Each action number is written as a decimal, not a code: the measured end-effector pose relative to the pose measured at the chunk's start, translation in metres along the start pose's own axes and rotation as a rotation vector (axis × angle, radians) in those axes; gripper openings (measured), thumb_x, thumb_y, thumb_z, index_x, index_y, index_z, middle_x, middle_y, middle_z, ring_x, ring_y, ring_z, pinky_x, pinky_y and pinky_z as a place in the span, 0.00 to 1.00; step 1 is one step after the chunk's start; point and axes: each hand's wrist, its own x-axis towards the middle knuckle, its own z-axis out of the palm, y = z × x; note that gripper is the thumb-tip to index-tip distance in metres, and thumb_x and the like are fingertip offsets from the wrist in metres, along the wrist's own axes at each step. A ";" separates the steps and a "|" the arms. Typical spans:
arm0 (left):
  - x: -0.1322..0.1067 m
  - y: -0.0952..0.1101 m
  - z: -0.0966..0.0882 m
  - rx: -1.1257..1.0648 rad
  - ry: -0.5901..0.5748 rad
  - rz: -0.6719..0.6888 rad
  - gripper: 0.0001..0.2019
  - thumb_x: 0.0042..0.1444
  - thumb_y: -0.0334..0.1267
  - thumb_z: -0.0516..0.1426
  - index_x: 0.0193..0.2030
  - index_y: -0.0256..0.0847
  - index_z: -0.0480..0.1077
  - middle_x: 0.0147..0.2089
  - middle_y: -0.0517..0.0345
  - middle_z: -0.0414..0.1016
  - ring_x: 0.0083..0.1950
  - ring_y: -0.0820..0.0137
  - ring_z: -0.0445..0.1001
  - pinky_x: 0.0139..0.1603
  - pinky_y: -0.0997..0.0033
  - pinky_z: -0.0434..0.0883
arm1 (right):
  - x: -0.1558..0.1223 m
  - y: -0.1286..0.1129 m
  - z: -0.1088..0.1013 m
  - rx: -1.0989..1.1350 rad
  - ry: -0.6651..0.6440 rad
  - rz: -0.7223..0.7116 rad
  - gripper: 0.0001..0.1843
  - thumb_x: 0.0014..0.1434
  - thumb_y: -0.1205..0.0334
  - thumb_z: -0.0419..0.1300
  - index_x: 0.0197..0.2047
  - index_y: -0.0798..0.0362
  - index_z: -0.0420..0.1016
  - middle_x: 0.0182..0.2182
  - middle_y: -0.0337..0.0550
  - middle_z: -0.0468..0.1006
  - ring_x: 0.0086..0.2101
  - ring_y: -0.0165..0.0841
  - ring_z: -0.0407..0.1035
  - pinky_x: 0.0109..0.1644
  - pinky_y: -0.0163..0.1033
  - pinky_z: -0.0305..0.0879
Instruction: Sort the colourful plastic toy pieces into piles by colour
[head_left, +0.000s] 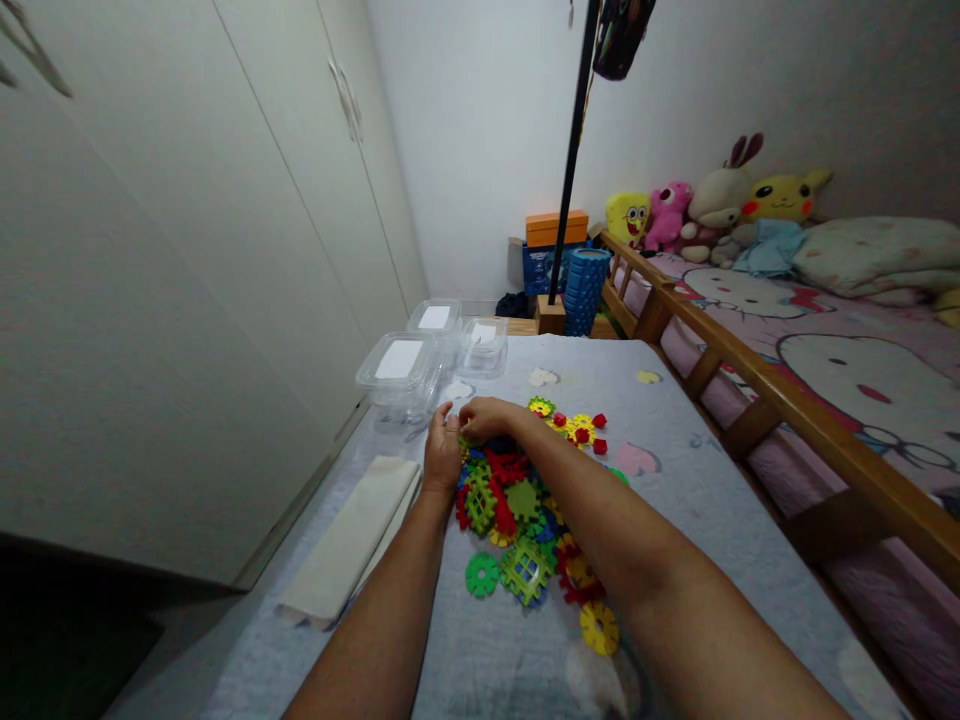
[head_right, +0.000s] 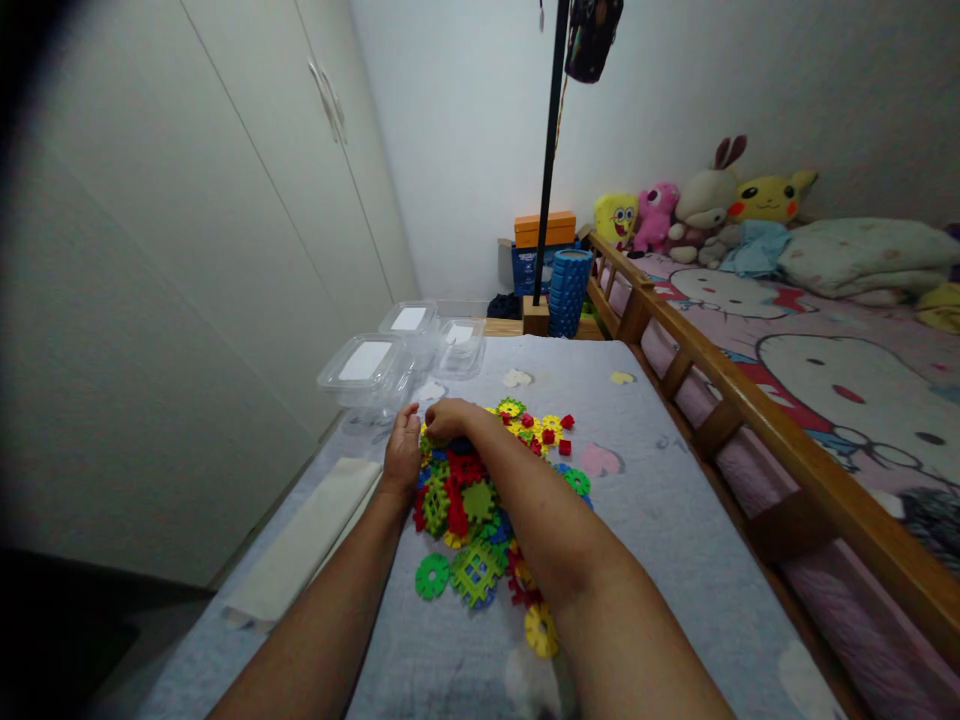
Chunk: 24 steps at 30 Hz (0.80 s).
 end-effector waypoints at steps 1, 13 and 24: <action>-0.001 0.002 0.000 0.002 -0.025 0.013 0.22 0.68 0.51 0.46 0.58 0.40 0.68 0.62 0.44 0.72 0.66 0.59 0.68 0.69 0.53 0.63 | -0.009 0.001 -0.002 0.027 -0.038 -0.044 0.16 0.60 0.61 0.58 0.46 0.53 0.83 0.44 0.47 0.84 0.42 0.39 0.76 0.46 0.39 0.69; -0.007 0.012 0.000 -0.014 -0.251 0.014 0.27 0.63 0.60 0.49 0.47 0.38 0.76 0.46 0.48 0.81 0.48 0.61 0.77 0.52 0.61 0.73 | -0.184 0.015 0.038 0.091 0.490 -0.100 0.44 0.53 0.42 0.68 0.70 0.41 0.62 0.69 0.48 0.60 0.68 0.51 0.53 0.70 0.61 0.51; -0.004 0.008 0.001 -0.080 -0.252 0.004 0.25 0.61 0.57 0.52 0.46 0.38 0.77 0.46 0.50 0.81 0.48 0.62 0.77 0.52 0.63 0.72 | -0.205 -0.019 0.133 -0.114 0.422 -0.124 0.48 0.54 0.38 0.67 0.73 0.36 0.56 0.74 0.50 0.49 0.71 0.55 0.43 0.71 0.68 0.38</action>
